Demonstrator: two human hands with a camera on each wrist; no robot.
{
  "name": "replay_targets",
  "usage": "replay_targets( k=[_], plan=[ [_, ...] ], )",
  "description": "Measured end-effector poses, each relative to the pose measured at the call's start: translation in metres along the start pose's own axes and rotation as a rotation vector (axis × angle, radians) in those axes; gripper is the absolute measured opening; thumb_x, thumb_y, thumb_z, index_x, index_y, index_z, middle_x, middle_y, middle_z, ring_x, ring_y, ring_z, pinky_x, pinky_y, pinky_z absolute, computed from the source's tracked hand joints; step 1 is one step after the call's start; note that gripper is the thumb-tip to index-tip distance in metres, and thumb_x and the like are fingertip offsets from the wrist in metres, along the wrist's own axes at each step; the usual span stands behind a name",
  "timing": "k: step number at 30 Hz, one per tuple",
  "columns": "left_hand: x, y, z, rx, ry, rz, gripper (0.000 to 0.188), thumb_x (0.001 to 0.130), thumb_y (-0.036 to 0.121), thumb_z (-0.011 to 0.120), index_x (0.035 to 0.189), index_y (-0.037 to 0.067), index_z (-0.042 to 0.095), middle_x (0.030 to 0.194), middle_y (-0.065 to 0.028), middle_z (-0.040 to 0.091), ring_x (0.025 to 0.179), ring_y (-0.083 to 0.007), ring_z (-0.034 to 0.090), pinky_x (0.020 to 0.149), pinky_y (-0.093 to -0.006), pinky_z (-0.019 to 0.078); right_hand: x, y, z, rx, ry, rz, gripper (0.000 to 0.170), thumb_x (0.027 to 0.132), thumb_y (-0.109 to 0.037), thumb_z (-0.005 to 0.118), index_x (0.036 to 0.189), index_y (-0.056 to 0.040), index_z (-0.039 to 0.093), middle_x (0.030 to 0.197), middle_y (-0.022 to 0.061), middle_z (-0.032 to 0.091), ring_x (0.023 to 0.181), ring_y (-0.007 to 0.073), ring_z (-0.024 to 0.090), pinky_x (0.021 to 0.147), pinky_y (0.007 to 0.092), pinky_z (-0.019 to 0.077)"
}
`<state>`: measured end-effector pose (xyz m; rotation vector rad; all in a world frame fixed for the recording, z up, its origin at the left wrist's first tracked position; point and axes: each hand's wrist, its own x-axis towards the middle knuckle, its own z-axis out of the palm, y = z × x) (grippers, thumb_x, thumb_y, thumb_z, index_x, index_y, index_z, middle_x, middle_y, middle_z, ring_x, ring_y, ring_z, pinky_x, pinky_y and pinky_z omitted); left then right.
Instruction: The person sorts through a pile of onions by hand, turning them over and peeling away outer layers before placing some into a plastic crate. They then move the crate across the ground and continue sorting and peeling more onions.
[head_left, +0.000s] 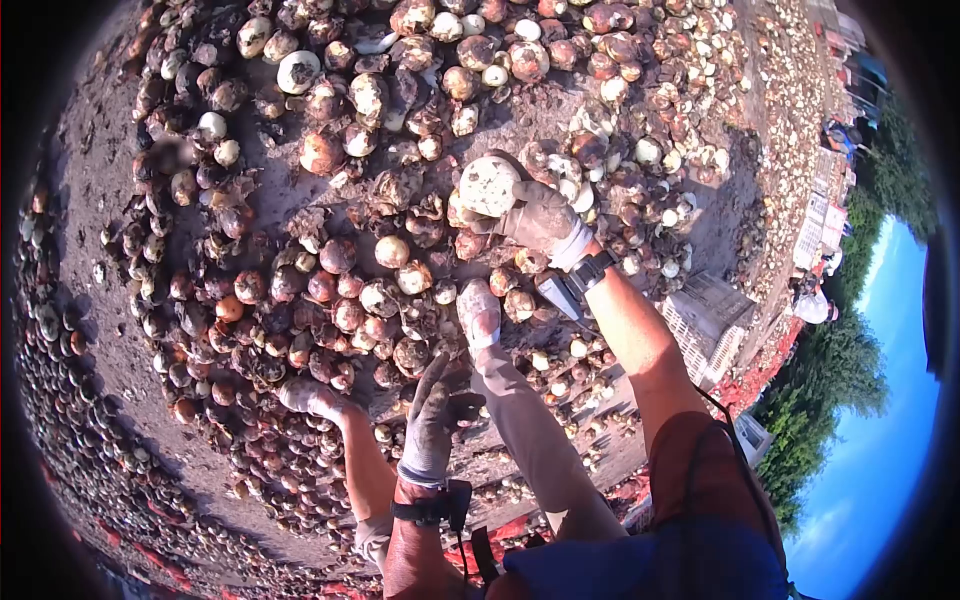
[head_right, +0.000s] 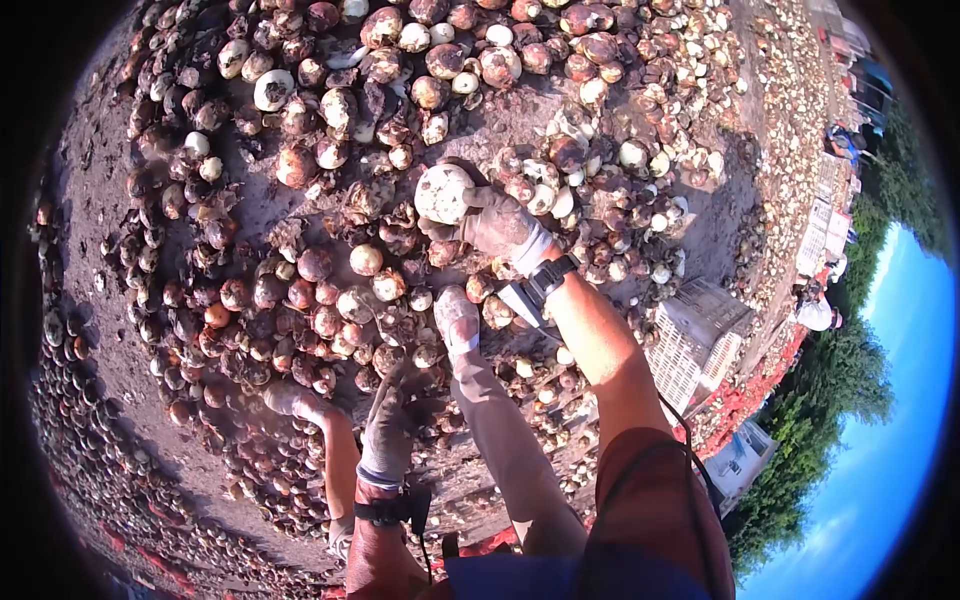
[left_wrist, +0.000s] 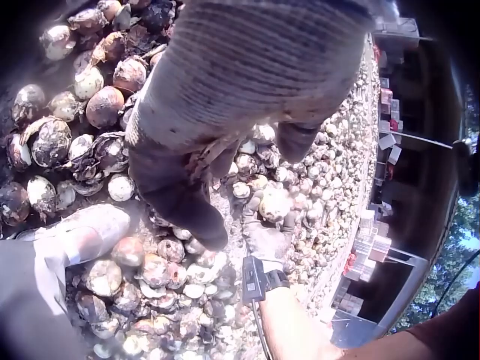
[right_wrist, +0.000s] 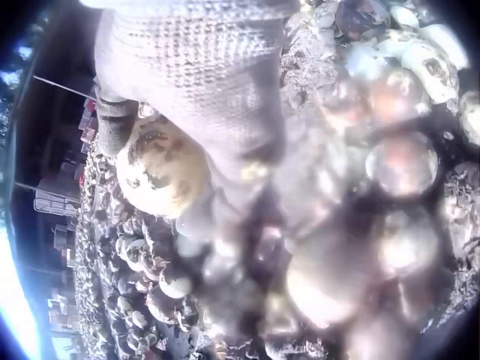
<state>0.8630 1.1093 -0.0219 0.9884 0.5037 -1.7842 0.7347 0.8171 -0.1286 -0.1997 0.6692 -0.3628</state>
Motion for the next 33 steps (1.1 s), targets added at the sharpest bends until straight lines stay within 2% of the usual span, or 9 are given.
replay_targets(
  k=[5, 7, 8, 9, 13, 19, 25, 31, 33],
  plan=[
    [-0.002, 0.023, 0.004, -0.259, -0.071, 0.109, 0.083, 0.091, 0.059, 0.055, 0.153, 0.015, 0.023, 0.138, -0.0123, 0.047, 0.109, -0.0267, 0.058, 0.092, -0.0371, 0.048, -0.049, 0.043, 0.107, -0.497, -0.018, 0.203, 0.086, 0.076, -0.02, 0.079, 0.147, -0.0061, 0.032, 0.143, 0.0132, 0.046, 0.131, 0.0243, 0.045, 0.11, 0.0369, 0.0372],
    [-0.01, 0.026, -0.005, -0.477, -0.062, 0.147, 0.083, 0.091, 0.062, 0.052, 0.153, 0.014, 0.023, 0.141, -0.0122, 0.045, 0.11, -0.0271, 0.058, 0.095, -0.041, 0.0472, -0.067, 0.06, 0.134, -1.216, -0.283, 0.127, 0.08, 0.079, -0.021, 0.078, 0.145, -0.0077, 0.035, 0.144, 0.0141, 0.044, 0.134, 0.0255, 0.041, 0.111, 0.0368, 0.0325],
    [-0.017, 0.042, 0.006, 0.239, 0.128, 0.29, 0.081, 0.092, 0.063, 0.046, 0.153, 0.014, 0.024, 0.141, -0.0135, 0.047, 0.116, -0.0276, 0.057, 0.101, -0.0451, 0.0444, -0.071, 0.075, 0.138, -1.277, -0.388, 0.069, 0.077, 0.08, -0.023, 0.078, 0.144, -0.0086, 0.038, 0.145, 0.0153, 0.042, 0.135, 0.0267, 0.04, 0.113, 0.0383, 0.0302],
    [-0.017, 0.045, 0.004, -0.439, 0.09, 0.222, 0.076, 0.093, 0.061, 0.044, 0.149, 0.012, 0.032, 0.139, -0.0153, 0.049, 0.119, -0.0305, 0.056, 0.103, -0.0465, 0.0444, -0.074, 0.079, 0.144, -1.358, -0.44, 0.087, 0.068, 0.083, -0.022, 0.076, 0.141, -0.0096, 0.043, 0.146, 0.0139, 0.04, 0.135, 0.0269, 0.04, 0.113, 0.0395, 0.0313],
    [-0.025, 0.041, -0.028, -0.331, 0.061, 0.314, 0.067, 0.087, 0.055, 0.056, 0.134, 0.009, 0.048, 0.125, -0.0164, 0.058, 0.114, -0.0318, 0.058, 0.099, -0.0457, 0.0464, -0.042, 0.075, 0.154, -1.199, -0.074, 0.076, 0.055, 0.087, -0.026, 0.073, 0.133, -0.0045, 0.051, 0.14, 0.0122, 0.048, 0.131, 0.0241, 0.046, 0.109, 0.0398, 0.0365],
    [-0.046, 0.069, -0.025, -0.383, -0.108, 0.363, 0.068, 0.077, 0.049, 0.065, 0.129, 0.006, 0.053, 0.119, -0.0246, 0.06, 0.106, -0.0355, 0.062, 0.086, -0.0421, 0.0555, 0.121, 0.061, 0.139, -2.031, 0.076, -0.326, 0.047, 0.086, -0.026, 0.069, 0.129, -0.0144, 0.053, 0.13, 0.0211, 0.053, 0.115, 0.0396, 0.056, 0.097, 0.0434, 0.0475],
    [-0.059, 0.083, -0.027, -0.429, -0.073, 0.407, 0.076, 0.078, 0.049, 0.067, 0.138, 0.007, 0.048, 0.119, -0.0244, 0.059, 0.108, -0.0356, 0.062, 0.085, -0.0426, 0.0566, 0.292, 0.046, 0.156, -2.414, 0.231, -0.21, 0.06, 0.086, -0.03, 0.063, 0.143, -0.0325, 0.043, 0.142, 0.0194, 0.043, 0.125, 0.0385, 0.051, 0.104, 0.0464, 0.0421],
    [-0.058, 0.083, -0.036, -0.454, -0.051, 0.376, 0.08, 0.076, 0.048, 0.07, 0.14, 0.008, 0.045, 0.12, -0.0261, 0.058, 0.107, -0.0361, 0.062, 0.078, -0.0407, 0.0592, 0.333, 0.059, 0.132, -2.407, 0.461, -0.121, 0.042, 0.087, -0.029, 0.059, 0.129, -0.0307, 0.058, 0.132, 0.0161, 0.05, 0.12, 0.0385, 0.052, 0.099, 0.0466, 0.045],
    [-0.057, 0.081, -0.037, -0.484, -0.064, 0.352, 0.083, 0.074, 0.048, 0.071, 0.142, 0.009, 0.044, 0.12, -0.027, 0.058, 0.106, -0.0356, 0.062, 0.079, -0.0408, 0.0591, 0.324, 0.057, 0.119, -2.114, 0.426, -0.306, 0.042, 0.08, -0.024, 0.074, 0.12, -0.0225, 0.061, 0.12, 0.0141, 0.059, 0.108, 0.0316, 0.06, 0.092, 0.0401, 0.05]
  ],
)
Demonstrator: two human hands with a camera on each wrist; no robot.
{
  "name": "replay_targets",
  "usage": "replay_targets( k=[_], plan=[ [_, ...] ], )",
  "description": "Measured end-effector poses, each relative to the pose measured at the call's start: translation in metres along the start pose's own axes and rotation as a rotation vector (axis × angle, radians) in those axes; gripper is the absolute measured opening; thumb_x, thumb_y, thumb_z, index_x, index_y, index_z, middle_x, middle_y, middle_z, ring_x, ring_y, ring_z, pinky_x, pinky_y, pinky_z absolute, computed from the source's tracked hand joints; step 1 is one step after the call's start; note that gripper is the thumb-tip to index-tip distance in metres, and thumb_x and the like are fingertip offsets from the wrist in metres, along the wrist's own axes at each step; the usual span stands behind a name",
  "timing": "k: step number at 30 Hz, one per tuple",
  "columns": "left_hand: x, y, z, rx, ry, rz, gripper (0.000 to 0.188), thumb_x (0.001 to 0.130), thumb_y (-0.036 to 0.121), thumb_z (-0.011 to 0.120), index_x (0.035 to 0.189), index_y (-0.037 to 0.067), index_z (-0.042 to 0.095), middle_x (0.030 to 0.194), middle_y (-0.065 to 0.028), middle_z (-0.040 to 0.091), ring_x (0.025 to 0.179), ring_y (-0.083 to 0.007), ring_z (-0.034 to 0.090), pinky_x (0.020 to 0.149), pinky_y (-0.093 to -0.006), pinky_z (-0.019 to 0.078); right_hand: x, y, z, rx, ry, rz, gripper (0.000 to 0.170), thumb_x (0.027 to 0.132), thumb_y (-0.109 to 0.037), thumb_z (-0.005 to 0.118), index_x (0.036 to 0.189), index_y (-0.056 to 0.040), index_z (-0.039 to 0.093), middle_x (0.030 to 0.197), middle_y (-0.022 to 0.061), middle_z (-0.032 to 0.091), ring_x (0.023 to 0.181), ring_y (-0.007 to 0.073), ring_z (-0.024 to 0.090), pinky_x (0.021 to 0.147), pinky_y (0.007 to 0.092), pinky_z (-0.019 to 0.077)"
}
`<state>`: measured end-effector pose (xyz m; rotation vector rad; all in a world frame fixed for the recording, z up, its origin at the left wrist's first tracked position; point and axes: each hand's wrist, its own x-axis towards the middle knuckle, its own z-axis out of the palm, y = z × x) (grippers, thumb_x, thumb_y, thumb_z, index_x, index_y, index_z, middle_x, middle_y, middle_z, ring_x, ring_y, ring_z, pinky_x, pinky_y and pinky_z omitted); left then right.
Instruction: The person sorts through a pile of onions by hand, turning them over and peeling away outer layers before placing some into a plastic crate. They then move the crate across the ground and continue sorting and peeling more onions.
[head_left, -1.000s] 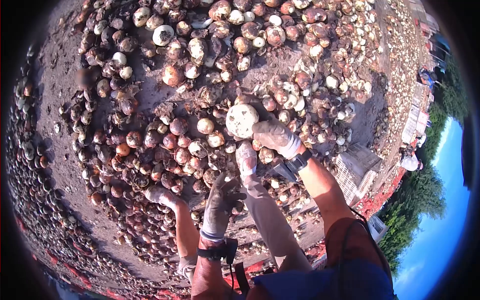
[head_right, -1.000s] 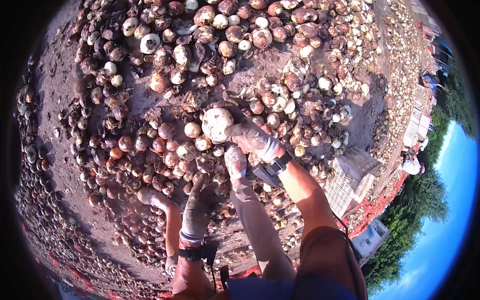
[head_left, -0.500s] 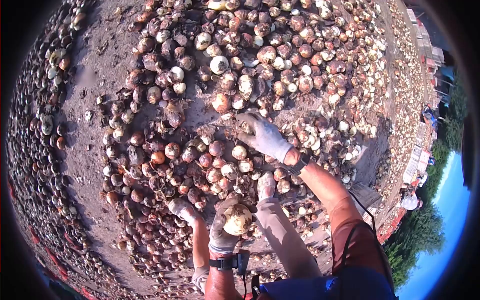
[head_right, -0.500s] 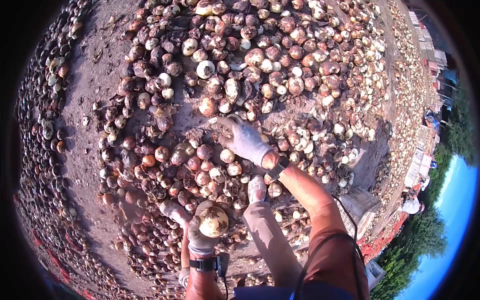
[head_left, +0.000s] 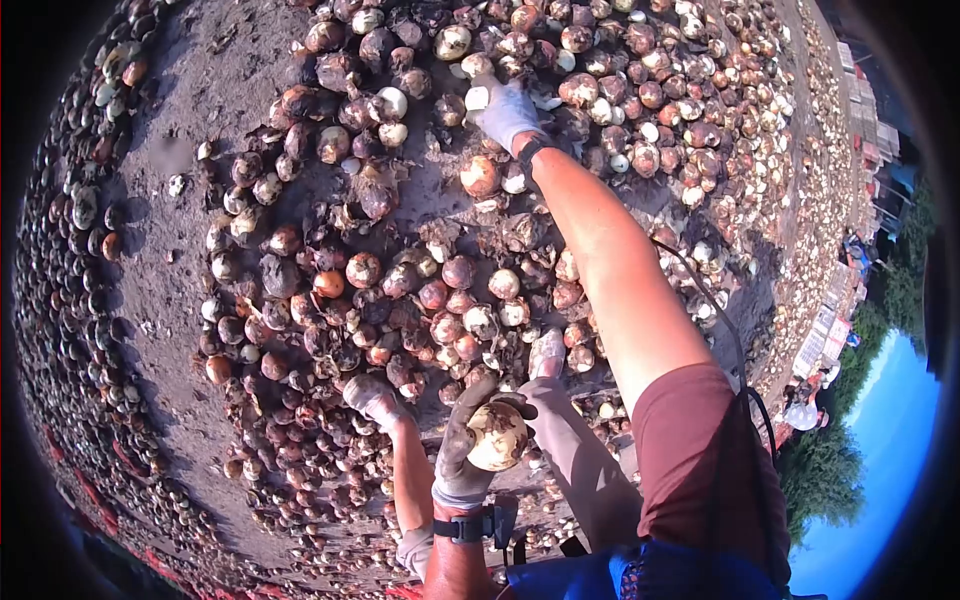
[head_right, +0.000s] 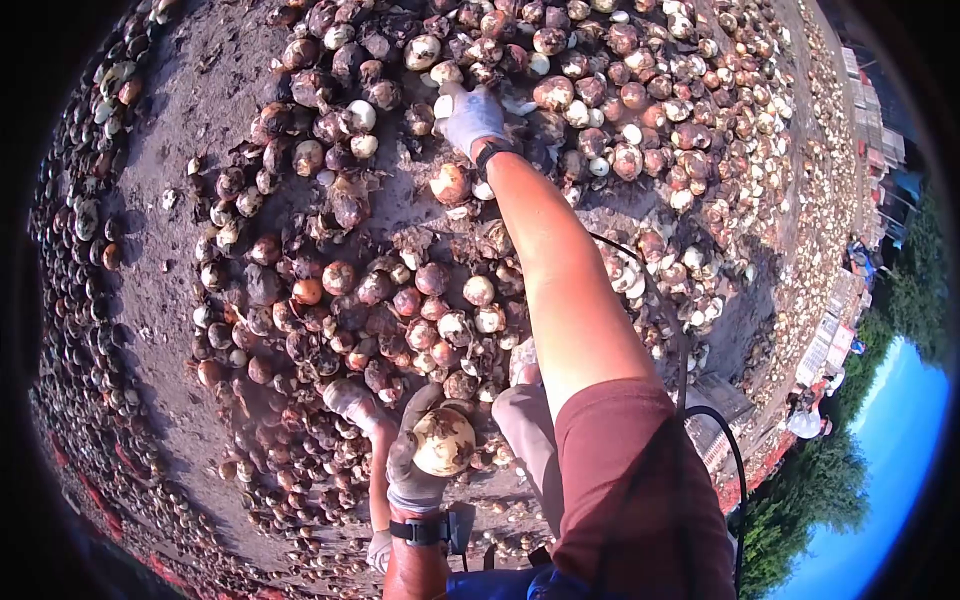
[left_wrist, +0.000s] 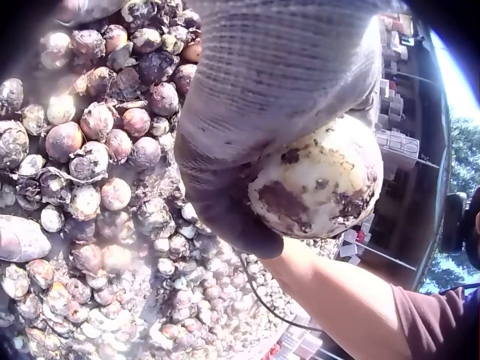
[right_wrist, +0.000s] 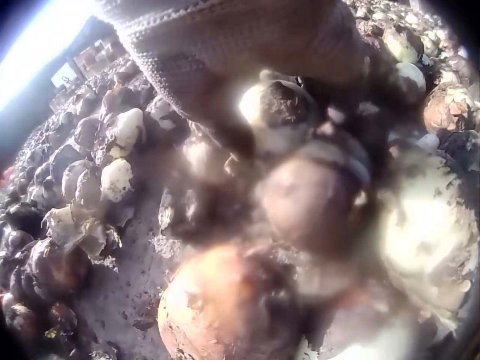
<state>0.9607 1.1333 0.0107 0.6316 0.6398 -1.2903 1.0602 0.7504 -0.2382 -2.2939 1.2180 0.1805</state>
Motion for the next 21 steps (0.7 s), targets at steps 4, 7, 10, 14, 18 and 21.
replay_targets(
  k=[4, 7, 10, 14, 18, 21],
  plan=[
    [0.003, 0.001, -0.003, -0.007, -0.059, -0.035, 0.091, 0.071, 0.046, 0.073, 0.148, 0.012, 0.037, 0.12, -0.0283, 0.057, 0.104, -0.0356, 0.063, 0.079, -0.0409, 0.0591, -0.048, 0.026, -0.02, 0.909, 0.064, -0.13, 0.053, 0.071, -0.012, 0.082, 0.117, -0.0102, 0.056, 0.11, 0.0025, 0.062, 0.097, 0.0158, 0.06, 0.083, 0.0323, 0.0509],
    [0.002, 0.01, 0.009, -0.055, -0.09, -0.034, 0.111, 0.069, 0.041, 0.076, 0.156, 0.021, 0.011, 0.131, -0.0288, 0.051, 0.104, -0.0378, 0.063, 0.08, -0.0412, 0.0584, -0.144, 0.003, -0.076, 1.381, -0.268, -0.021, 0.067, 0.072, -0.013, 0.078, 0.132, -0.011, 0.047, 0.123, 0.0047, 0.054, 0.115, 0.0167, 0.052, 0.099, 0.0336, 0.044],
    [0.001, 0.018, 0.019, -0.046, -0.065, -0.029, 0.122, 0.065, 0.041, 0.08, 0.156, 0.026, 0.001, 0.141, -0.0271, 0.044, 0.103, -0.0386, 0.063, 0.082, -0.0445, 0.0573, -0.241, -0.04, -0.118, 1.439, -0.516, -0.011, 0.093, 0.071, -0.029, 0.08, 0.148, -0.0125, 0.03, 0.135, 0.0113, 0.05, 0.126, 0.0254, 0.051, 0.108, 0.0393, 0.0386],
    [-0.005, 0.025, 0.028, 0.045, -0.021, 0.001, 0.116, 0.065, 0.052, 0.08, 0.154, 0.018, 0.016, 0.14, -0.0249, 0.046, 0.104, -0.0349, 0.063, 0.084, -0.0429, 0.057, -0.308, -0.059, -0.128, 1.037, -0.715, -0.496, 0.075, 0.083, -0.014, 0.073, 0.147, -0.0126, 0.033, 0.149, 0.0195, 0.036, 0.139, 0.0357, 0.035, 0.111, 0.0463, 0.0324],
    [-0.017, 0.024, 0.006, -0.065, 0.02, 0.004, 0.107, 0.068, 0.054, 0.077, 0.15, 0.014, 0.021, 0.136, -0.0242, 0.048, 0.104, -0.0345, 0.062, 0.085, -0.0431, 0.0564, -0.318, -0.068, -0.149, 0.884, -0.641, -0.589, 0.055, 0.084, -0.013, 0.07, 0.134, -0.0101, 0.048, 0.146, 0.0201, 0.04, 0.133, 0.041, 0.04, 0.11, 0.0509, 0.0327],
    [-0.023, 0.023, -0.004, -0.119, 0.032, 0.002, 0.101, 0.071, 0.055, 0.074, 0.147, 0.01, 0.025, 0.134, -0.0237, 0.05, 0.105, -0.0342, 0.062, 0.086, -0.0433, 0.056, -0.309, -0.074, -0.16, 0.879, -0.691, -0.664, 0.046, 0.086, -0.016, 0.067, 0.13, -0.01, 0.053, 0.143, 0.0196, 0.044, 0.13, 0.0402, 0.044, 0.108, 0.0515, 0.0348]
  ],
)
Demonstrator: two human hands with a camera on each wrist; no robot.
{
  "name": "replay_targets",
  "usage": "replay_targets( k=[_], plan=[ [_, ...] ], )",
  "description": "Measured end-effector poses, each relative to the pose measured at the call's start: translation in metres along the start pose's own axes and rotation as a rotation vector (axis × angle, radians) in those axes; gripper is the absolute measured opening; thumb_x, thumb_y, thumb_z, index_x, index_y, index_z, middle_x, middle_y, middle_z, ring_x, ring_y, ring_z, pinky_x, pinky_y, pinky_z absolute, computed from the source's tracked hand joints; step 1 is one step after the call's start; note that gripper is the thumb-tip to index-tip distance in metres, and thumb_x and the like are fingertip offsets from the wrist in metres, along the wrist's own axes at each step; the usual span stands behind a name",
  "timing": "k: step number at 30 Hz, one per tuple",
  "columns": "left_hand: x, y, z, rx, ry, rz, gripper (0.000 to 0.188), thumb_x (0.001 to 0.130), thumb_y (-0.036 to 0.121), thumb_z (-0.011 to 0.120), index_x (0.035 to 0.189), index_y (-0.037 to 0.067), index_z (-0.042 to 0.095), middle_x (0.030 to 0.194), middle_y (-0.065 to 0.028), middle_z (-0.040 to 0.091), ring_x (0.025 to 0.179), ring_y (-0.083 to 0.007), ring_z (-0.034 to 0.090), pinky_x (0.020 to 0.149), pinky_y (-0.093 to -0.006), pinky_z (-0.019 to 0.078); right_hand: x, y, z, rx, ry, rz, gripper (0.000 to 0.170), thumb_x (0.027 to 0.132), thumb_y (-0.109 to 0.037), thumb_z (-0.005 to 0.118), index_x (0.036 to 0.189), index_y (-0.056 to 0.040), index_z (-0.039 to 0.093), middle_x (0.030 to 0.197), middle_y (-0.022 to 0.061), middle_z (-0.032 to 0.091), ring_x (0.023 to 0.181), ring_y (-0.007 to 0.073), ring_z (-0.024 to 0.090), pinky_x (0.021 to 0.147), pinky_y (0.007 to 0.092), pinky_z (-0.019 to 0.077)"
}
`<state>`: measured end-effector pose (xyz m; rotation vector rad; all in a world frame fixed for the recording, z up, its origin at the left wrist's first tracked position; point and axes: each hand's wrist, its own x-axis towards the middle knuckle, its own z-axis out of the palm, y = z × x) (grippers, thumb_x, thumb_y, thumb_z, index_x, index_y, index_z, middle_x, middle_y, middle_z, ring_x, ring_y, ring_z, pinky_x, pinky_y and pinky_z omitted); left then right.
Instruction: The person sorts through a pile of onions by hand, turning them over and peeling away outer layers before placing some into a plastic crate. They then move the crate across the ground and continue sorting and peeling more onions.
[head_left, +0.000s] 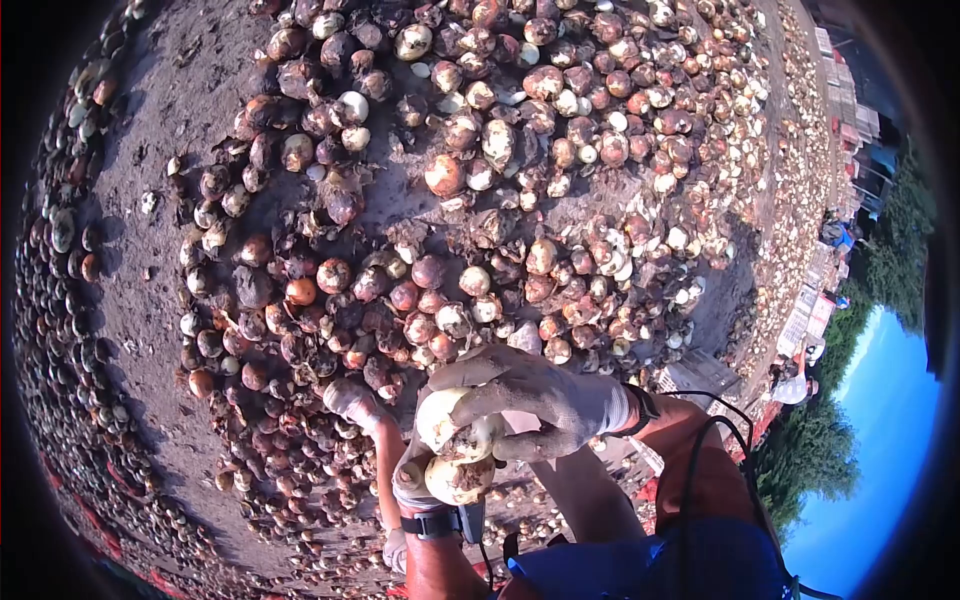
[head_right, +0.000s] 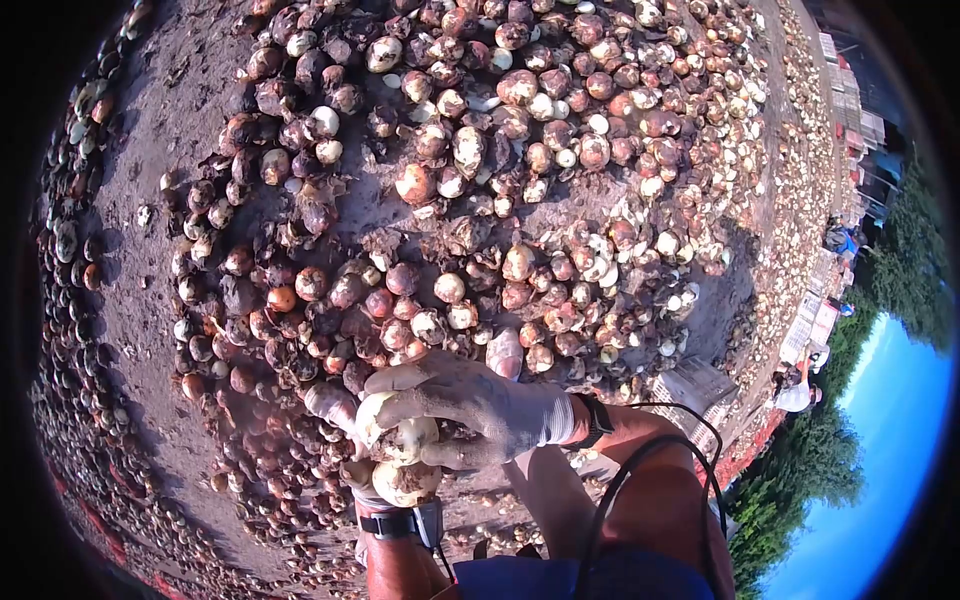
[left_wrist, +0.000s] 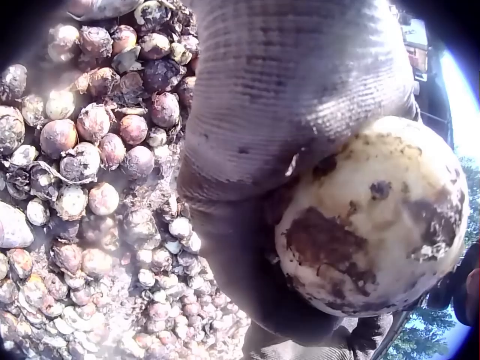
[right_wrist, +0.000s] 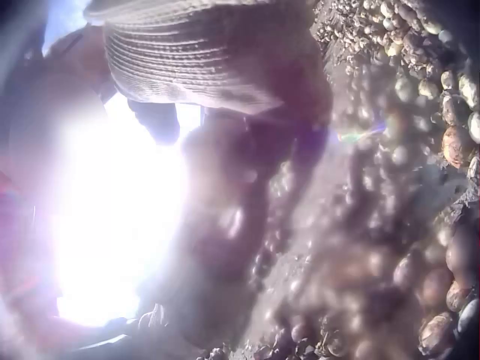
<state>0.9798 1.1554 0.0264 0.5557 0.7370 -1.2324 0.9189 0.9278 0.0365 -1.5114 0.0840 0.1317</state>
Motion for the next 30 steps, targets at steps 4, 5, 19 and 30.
replay_targets(
  k=[4, 5, 19, 30],
  plan=[
    [-0.006, 0.0, -0.007, -0.038, 0.003, -0.013, 0.094, 0.074, 0.056, 0.071, 0.144, 0.006, 0.03, 0.131, -0.023, 0.053, 0.105, -0.0338, 0.062, 0.087, -0.0435, 0.0554, 0.015, -0.02, 0.001, -0.278, -0.011, -0.053, 0.041, 0.089, -0.021, 0.064, 0.127, -0.0109, 0.055, 0.138, 0.018, 0.049, 0.127, 0.0381, 0.047, 0.107, 0.0509, 0.0358],
    [-0.006, 0.0, -0.008, -0.046, 0.0, -0.018, 0.093, 0.075, 0.057, 0.07, 0.143, 0.005, 0.032, 0.13, -0.0228, 0.053, 0.105, -0.0337, 0.062, 0.087, -0.0436, 0.0552, 0.017, -0.022, 0.001, -0.353, 0.005, -0.083, 0.041, 0.089, -0.021, 0.064, 0.127, -0.0106, 0.055, 0.138, 0.0178, 0.05, 0.126, 0.0381, 0.047, 0.107, 0.051, 0.0358],
    [-0.008, -0.001, -0.018, -0.105, -0.055, 0.007, 0.086, 0.081, 0.059, 0.065, 0.136, -0.002, 0.041, 0.126, -0.0203, 0.057, 0.108, -0.0327, 0.06, 0.09, -0.0444, 0.0532, 0.078, 0.119, -0.074, -1.095, 0.342, 0.527, 0.068, 0.084, -0.031, 0.07, 0.143, -0.0179, 0.041, 0.142, 0.0159, 0.042, 0.123, 0.037, 0.048, 0.102, 0.0457, 0.0418],
    [-0.018, 0.006, -0.029, -0.105, -0.058, 0.083, 0.092, 0.076, 0.058, 0.07, 0.141, 0.003, 0.036, 0.132, -0.0182, 0.051, 0.112, -0.0325, 0.057, 0.092, -0.0454, 0.0516, 0.118, 0.236, -0.104, -1.401, 0.064, 0.848, 0.055, 0.081, -0.024, 0.066, 0.134, -0.0238, 0.054, 0.123, 0.019, 0.058, 0.107, 0.0353, 0.059, 0.086, 0.0448, 0.0496]
  ],
)
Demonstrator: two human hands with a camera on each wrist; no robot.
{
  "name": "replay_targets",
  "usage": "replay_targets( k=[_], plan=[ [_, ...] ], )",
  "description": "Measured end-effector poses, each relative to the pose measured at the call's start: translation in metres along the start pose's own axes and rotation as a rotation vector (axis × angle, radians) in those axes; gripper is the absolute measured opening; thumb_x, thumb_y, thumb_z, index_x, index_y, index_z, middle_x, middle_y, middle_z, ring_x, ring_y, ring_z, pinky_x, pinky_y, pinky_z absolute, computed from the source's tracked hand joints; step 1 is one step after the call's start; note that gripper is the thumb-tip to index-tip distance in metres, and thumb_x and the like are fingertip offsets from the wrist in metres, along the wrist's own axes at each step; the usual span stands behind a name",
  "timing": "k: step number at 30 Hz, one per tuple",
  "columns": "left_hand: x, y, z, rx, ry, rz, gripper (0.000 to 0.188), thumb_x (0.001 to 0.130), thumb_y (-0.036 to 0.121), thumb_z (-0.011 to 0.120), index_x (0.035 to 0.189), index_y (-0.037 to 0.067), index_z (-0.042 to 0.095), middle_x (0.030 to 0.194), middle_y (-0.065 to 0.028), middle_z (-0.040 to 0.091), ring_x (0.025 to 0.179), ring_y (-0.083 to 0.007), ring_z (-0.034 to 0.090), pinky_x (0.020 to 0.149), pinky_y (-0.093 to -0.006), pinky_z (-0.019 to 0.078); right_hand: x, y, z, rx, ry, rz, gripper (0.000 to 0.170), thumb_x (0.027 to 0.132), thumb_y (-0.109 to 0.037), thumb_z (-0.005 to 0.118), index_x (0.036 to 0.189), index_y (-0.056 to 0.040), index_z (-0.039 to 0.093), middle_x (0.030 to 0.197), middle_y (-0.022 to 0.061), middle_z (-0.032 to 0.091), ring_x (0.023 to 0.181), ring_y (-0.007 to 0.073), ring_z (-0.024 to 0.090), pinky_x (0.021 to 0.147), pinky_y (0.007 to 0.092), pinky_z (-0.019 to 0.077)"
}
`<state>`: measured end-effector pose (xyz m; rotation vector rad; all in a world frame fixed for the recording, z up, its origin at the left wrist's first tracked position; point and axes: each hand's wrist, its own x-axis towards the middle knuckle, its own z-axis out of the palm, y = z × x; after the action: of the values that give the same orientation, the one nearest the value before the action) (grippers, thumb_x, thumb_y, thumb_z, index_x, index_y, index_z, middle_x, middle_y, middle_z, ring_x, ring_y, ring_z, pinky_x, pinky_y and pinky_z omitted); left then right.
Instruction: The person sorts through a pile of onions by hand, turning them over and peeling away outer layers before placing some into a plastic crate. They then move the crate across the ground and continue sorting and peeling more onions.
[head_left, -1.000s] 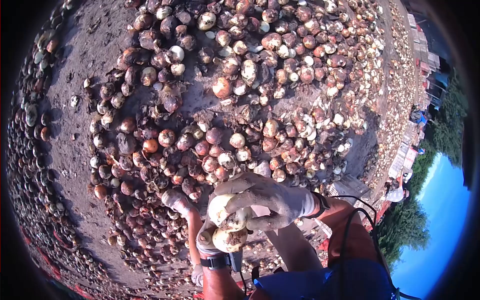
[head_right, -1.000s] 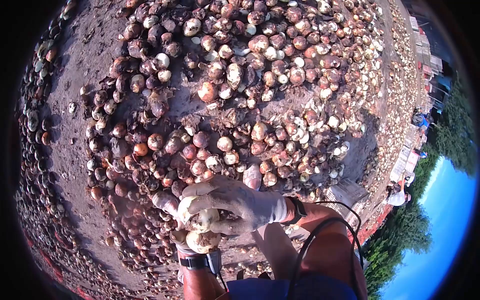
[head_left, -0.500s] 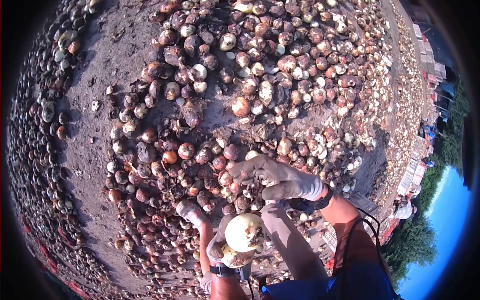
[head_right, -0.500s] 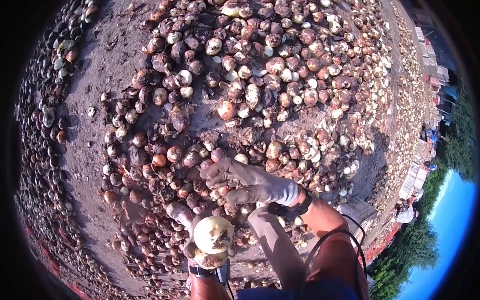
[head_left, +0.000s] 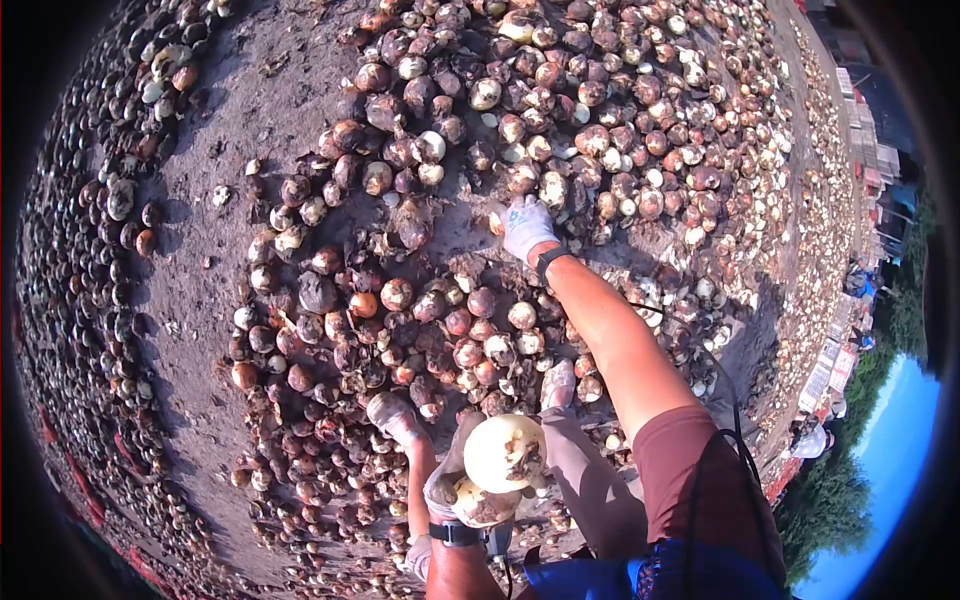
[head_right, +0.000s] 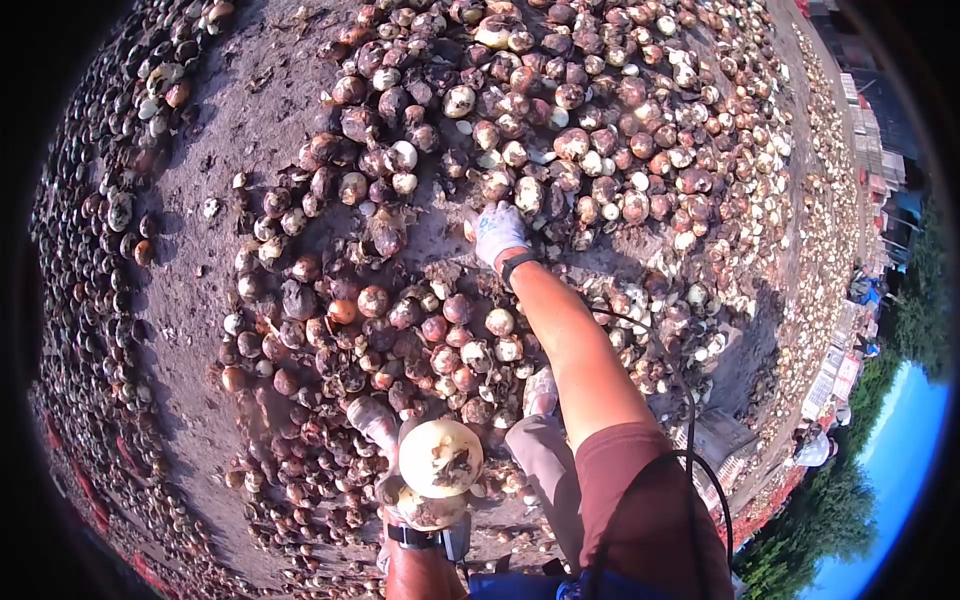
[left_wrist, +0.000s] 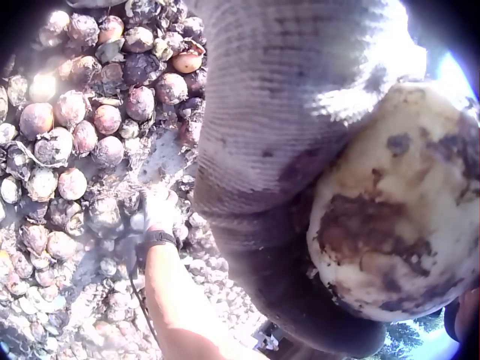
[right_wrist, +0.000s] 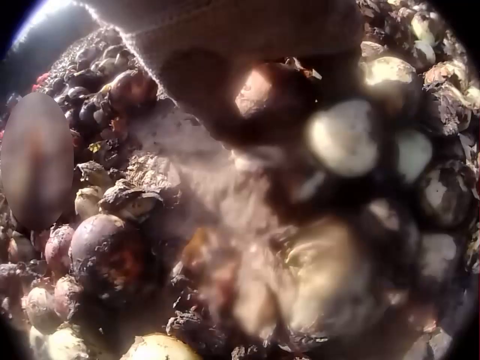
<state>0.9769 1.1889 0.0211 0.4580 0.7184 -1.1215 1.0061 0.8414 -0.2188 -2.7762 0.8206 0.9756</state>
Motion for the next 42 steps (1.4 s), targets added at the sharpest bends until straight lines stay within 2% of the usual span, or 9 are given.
replay_targets(
  k=[3, 5, 9, 15, 24, 29, 35, 41, 42],
  plan=[
    [-0.003, 0.004, -0.003, -0.008, -0.007, 0.022, 0.094, 0.074, 0.057, 0.071, 0.142, 0.004, 0.035, 0.133, -0.0177, 0.05, 0.113, -0.0324, 0.056, 0.092, -0.0456, 0.0512, -0.003, -0.002, -0.052, 0.412, -0.139, 0.155, 0.039, 0.083, -0.03, 0.067, 0.12, -0.0172, 0.06, 0.103, 0.0133, 0.069, 0.093, 0.0304, 0.067, 0.082, 0.0435, 0.0515],
    [-0.003, 0.007, -0.004, -0.008, -0.006, 0.036, 0.095, 0.073, 0.057, 0.072, 0.143, 0.005, 0.034, 0.134, -0.0173, 0.049, 0.114, -0.0324, 0.055, 0.092, -0.0458, 0.0509, 0.032, 0.007, 0.02, 1.623, 0.098, -0.069, 0.036, 0.086, -0.032, 0.066, 0.117, -0.0133, 0.061, 0.1, 0.0106, 0.07, 0.086, 0.0307, 0.069, 0.075, 0.0439, 0.0542],
    [-0.005, 0.009, -0.008, 0.013, -0.011, 0.053, 0.099, 0.071, 0.056, 0.074, 0.145, 0.007, 0.032, 0.136, -0.0166, 0.047, 0.116, -0.0323, 0.054, 0.093, -0.0461, 0.0503, -0.04, -0.002, -0.037, 2.575, -0.589, -0.267, 0.049, 0.092, -0.04, 0.061, 0.127, -0.0061, 0.055, 0.114, 0.0144, 0.066, 0.096, 0.0323, 0.066, 0.077, 0.0455, 0.0556],
    [-0.001, 0.004, -0.006, 0.077, -0.055, 0.087, 0.104, 0.068, 0.056, 0.077, 0.148, 0.009, 0.029, 0.14, -0.0155, 0.045, 0.118, -0.0322, 0.052, 0.094, -0.0466, 0.0494, -0.162, -0.035, -0.11, 2.601, -0.475, -0.776, 0.058, 0.095, -0.037, 0.055, 0.138, 0.0007, 0.043, 0.13, 0.0185, 0.057, 0.113, 0.0326, 0.059, 0.097, 0.0439, 0.0473],
    [0.027, -0.029, 0.047, 0.614, -0.123, 0.037, 0.089, 0.085, 0.038, 0.062, 0.155, 0.008, 0.016, 0.146, -0.0153, 0.042, 0.122, -0.0253, 0.052, 0.097, -0.0364, 0.0471, -0.268, -0.044, -0.073, 2.518, -0.144, 0.037, 0.077, 0.088, -0.037, 0.07, 0.149, -0.0095, 0.031, 0.145, 0.0054, 0.042, 0.134, 0.0159, 0.039, 0.113, 0.0348, 0.029],
    [0.021, -0.059, 0.034, 0.728, -0.173, -0.276, 0.089, 0.091, 0.018, 0.063, 0.157, 0.012, 0.004, 0.143, -0.0129, 0.043, 0.122, -0.0195, 0.049, 0.103, -0.0305, 0.0393, -0.324, -0.017, -0.12, 2.608, 0.043, 0.735, 0.043, 0.089, -0.022, 0.071, 0.125, -0.0047, 0.055, 0.114, 0.0024, 0.061, 0.101, 0.0144, 0.061, 0.085, 0.0317, 0.054],
    [-0.011, -0.067, 0.05, 0.609, -0.187, -0.697, 0.071, 0.096, 0.014, 0.058, 0.155, 0.009, 0.019, 0.133, -0.0084, 0.053, 0.103, -0.0146, 0.059, 0.084, -0.0307, 0.0528, -0.398, -0.013, -0.052, 2.633, 0.211, 0.729, 0.051, 0.092, -0.03, 0.064, 0.136, -0.0105, 0.047, 0.132, 0.0044, 0.051, 0.126, 0.0161, 0.045, 0.107, 0.033, 0.0366],
    [-0.048, -0.055, 0.063, 0.58, 0.119, -0.615, 0.049, 0.097, 0.022, 0.053, 0.141, 0.003, 0.043, 0.132, -0.0123, 0.058, 0.114, -0.024, 0.06, 0.092, -0.0358, 0.0528, -0.481, -0.025, -0.015, 3.048, 0.106, 0.594, 0.032, 0.089, -0.026, 0.068, 0.117, -0.0131, 0.063, 0.103, -0.0003, 0.068, 0.093, 0.0166, 0.066, 0.081, 0.0353, 0.0556],
    [-0.066, -0.051, 0.073, 0.904, -0.16, -0.456, 0.04, 0.098, 0.023, 0.051, 0.133, 0.003, 0.051, 0.124, -0.0131, 0.062, 0.111, -0.0243, 0.062, 0.091, -0.0368, 0.0541, -0.493, -0.03, -0.022, 3.042, 0.086, 0.585, 0.03, 0.09, -0.027, 0.067, 0.115, -0.0127, 0.063, 0.102, 0.0004, 0.067, 0.093, 0.0172, 0.066, 0.081, 0.0354, 0.0558]
  ],
)
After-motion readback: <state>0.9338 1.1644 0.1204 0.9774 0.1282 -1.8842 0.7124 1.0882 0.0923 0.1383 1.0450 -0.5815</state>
